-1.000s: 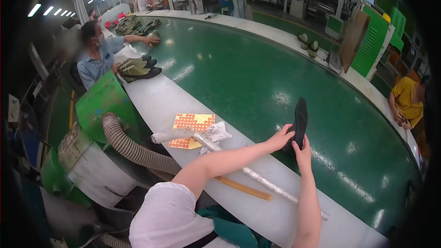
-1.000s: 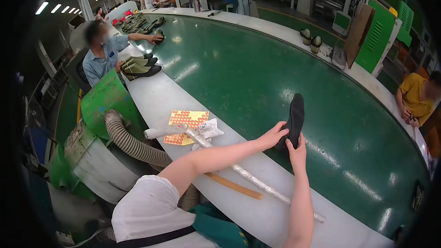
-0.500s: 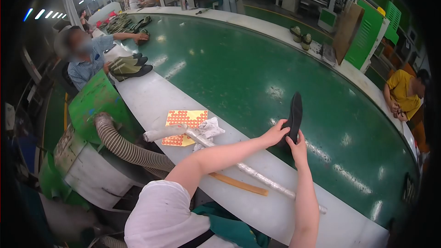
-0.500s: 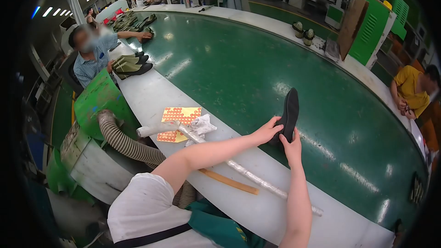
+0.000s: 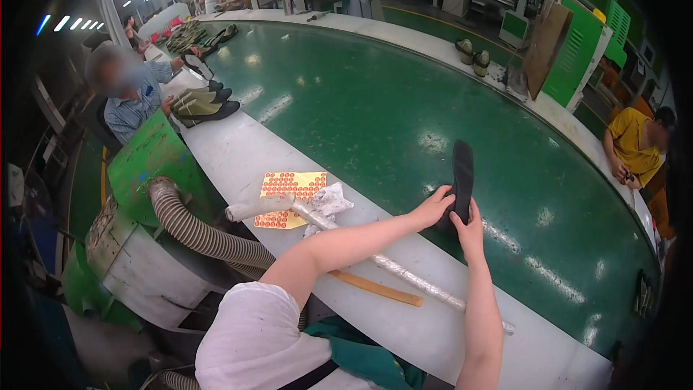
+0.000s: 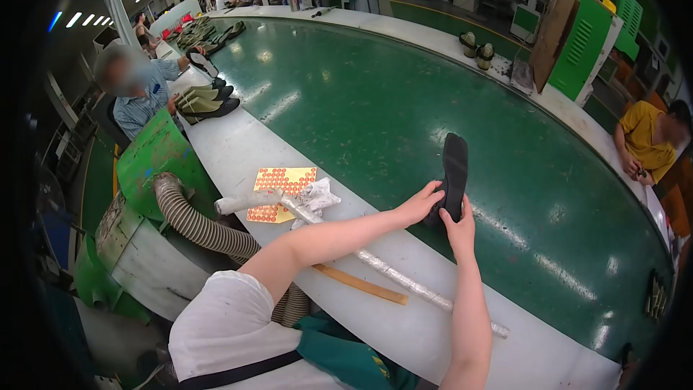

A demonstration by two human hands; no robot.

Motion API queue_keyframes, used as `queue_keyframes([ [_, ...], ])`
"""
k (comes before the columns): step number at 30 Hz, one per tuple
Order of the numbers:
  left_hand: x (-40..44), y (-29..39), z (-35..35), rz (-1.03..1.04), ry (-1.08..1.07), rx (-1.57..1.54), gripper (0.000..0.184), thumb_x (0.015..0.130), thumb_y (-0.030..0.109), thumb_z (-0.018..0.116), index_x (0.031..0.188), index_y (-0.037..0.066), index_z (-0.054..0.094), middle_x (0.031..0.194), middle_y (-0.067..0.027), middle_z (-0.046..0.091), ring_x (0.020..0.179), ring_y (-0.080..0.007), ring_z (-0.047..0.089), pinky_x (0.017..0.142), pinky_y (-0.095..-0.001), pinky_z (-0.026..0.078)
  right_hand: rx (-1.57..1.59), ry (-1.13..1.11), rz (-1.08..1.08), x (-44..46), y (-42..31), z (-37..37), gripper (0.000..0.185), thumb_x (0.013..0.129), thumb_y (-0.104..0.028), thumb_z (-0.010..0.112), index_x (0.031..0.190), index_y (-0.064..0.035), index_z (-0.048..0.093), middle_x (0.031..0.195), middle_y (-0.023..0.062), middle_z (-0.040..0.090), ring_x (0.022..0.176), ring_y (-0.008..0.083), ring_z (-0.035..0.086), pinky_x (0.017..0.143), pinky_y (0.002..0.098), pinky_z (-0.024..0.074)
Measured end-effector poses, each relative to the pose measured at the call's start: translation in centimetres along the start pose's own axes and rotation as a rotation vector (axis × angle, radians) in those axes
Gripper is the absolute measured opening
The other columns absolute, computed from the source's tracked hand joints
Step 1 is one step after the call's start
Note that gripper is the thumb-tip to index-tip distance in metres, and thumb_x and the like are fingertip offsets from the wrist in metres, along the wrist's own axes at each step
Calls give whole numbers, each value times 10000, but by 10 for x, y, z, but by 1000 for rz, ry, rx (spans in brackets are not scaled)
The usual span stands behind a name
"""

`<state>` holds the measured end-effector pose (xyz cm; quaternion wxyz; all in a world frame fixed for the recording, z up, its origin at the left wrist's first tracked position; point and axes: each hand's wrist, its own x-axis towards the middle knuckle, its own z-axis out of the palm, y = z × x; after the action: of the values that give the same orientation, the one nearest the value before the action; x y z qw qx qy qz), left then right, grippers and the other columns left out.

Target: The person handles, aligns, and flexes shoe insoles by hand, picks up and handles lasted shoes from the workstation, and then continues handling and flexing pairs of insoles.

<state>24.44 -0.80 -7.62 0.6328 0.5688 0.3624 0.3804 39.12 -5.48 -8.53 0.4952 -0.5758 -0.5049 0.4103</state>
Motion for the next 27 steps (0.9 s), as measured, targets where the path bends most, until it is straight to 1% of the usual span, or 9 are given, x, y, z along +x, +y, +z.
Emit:
queue_keyframes([
  [3,1,-2,0,27,-4,-3,457,978,285,400,1344,21,328,1260,-115,472,1151,-170,461,962,-275,368,16,3,30,-2,-6,0,690,824,-133,661,1405,-31,303,1146,123,590,1018,170,586,863,275,452],
  [6,6,-9,0,74,10,-34,421,988,290,388,1317,31,345,1155,-100,527,1022,-152,533,873,-269,430,131,35,156,-2,-10,-2,686,832,-145,654,1409,-40,298,1141,116,592,1003,165,587,852,276,454],
  [9,6,-7,-1,-9,-63,-210,389,995,293,381,1291,42,355,1040,-77,563,865,-131,574,757,-262,473,160,52,245,-4,-17,-7,686,837,-149,647,1406,-23,287,1143,113,589,985,160,590,826,265,461],
  [12,5,-4,0,17,-38,-239,376,996,292,383,1280,47,355,980,-65,571,777,-122,577,690,-257,483,159,84,156,4,1,-7,681,840,-143,642,1399,0,280,1133,109,588,976,146,590,801,256,464],
  [16,3,0,3,68,-39,-240,387,995,278,392,1303,49,343,996,-67,571,804,-128,578,733,-260,482,249,56,190,0,-8,-6,665,849,-124,622,1399,5,271,1086,89,592,934,124,586,782,259,461],
  [17,6,-5,2,104,-63,-215,396,997,270,389,1322,53,330,1025,-70,571,817,-129,577,754,-261,479,252,54,163,5,2,-7,637,858,-144,610,1394,-18,290,1028,63,600,874,117,587,718,263,471],
  [20,5,-4,4,182,-32,-141,354,992,258,386,1282,55,379,1014,-69,559,800,-108,565,723,-259,474,270,-7,250,-1,-8,-11,517,878,-219,593,1309,-25,384,962,41,609,801,122,588,671,288,478],
  [23,7,-8,2,191,-54,-192,359,994,269,373,1285,59,377,1018,-71,558,797,-117,572,707,-269,480,378,24,381,-2,-11,-12,443,881,-280,589,1232,-57,439,919,23,604,762,124,584,617,296,474],
  [27,7,-3,0,75,-37,-302,384,999,275,363,1322,69,345,1033,-76,570,804,-143,593,727,-269,487,537,-3,447,10,15,-20,431,895,-308,559,1244,-81,446,909,26,583,758,134,569,601,294,474],
])
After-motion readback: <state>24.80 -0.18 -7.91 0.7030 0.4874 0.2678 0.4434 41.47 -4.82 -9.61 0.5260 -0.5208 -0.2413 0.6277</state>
